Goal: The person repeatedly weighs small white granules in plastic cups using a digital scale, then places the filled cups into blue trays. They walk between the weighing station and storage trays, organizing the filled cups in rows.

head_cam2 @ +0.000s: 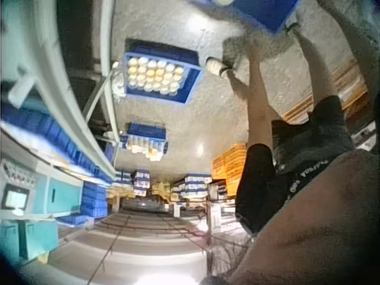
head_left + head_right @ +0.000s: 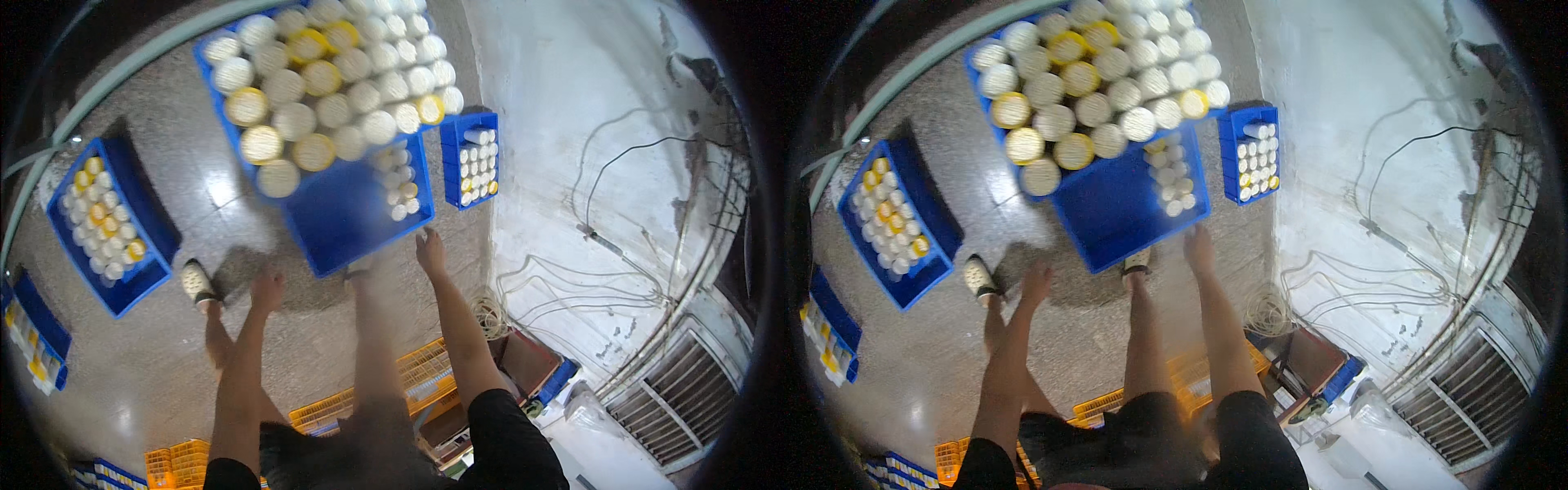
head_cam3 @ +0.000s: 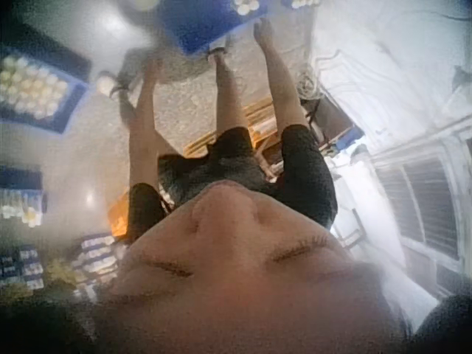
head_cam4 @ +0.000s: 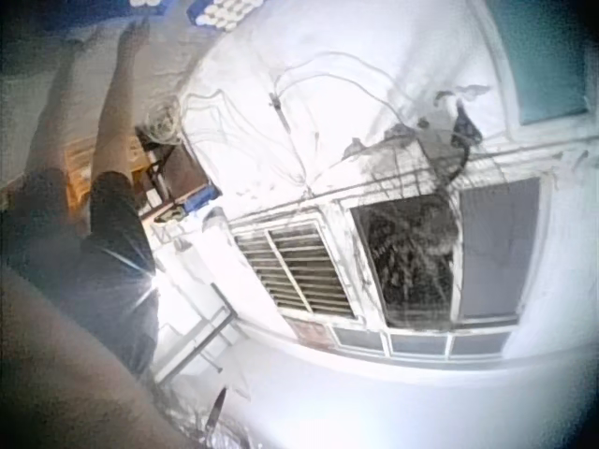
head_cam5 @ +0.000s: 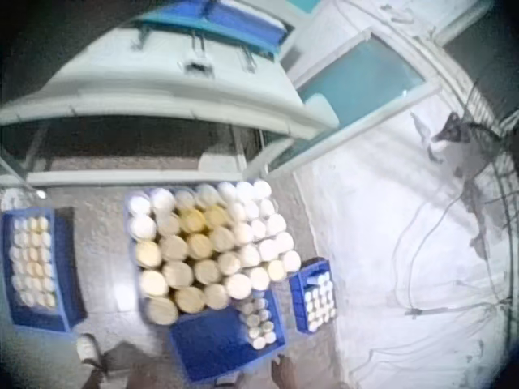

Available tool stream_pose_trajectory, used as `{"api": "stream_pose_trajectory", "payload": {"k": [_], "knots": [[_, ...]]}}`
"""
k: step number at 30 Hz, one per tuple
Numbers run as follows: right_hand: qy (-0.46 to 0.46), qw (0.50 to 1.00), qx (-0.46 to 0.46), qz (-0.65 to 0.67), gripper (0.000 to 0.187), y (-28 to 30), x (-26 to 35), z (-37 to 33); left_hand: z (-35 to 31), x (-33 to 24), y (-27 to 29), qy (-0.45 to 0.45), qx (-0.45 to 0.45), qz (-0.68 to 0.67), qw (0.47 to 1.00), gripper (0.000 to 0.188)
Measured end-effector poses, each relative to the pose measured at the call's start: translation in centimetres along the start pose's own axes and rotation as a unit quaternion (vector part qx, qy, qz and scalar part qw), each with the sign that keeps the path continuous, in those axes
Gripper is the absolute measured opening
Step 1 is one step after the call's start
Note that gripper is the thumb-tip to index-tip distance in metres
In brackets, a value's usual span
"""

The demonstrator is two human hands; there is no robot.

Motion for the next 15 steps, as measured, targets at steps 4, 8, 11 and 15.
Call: {"api": "stream_pose_trajectory", "payload": {"k": [4,8,11,15], "knots": [[0.078,0.994,-0.015,-0.074,0.041,-4.8,-5.5,14.7,13.0,-1.8,-6.0,-0.045,-0.191,-0.054,0.979,0.101],[0.016,0.996,0.072,-0.059,0.035,-9.5,-8.8,22.5,18.3,-0.3,-7.7,-0.004,-0.316,-0.113,0.942,0.067],[0.059,0.989,0.051,-0.129,0.037,-10.3,-8.6,24.5,15.8,-0.7,-7.6,-0.002,-0.347,-0.071,0.935,0.048],[0.072,0.989,0.070,-0.105,0.047,-8.3,-9.3,23.9,7.5,-3.4,-9.6,-0.004,-0.363,-0.030,0.931,0.041]]}}
Point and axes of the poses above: each hand's wrist, its own z-axis towards the middle knuckle, its own y-axis out of the back of the hand, x = y × z, the point moved 7 cm from there along z, towards the middle knuckle, and after that the axes turned 2 degrees about -y, right-handed, at the moved point
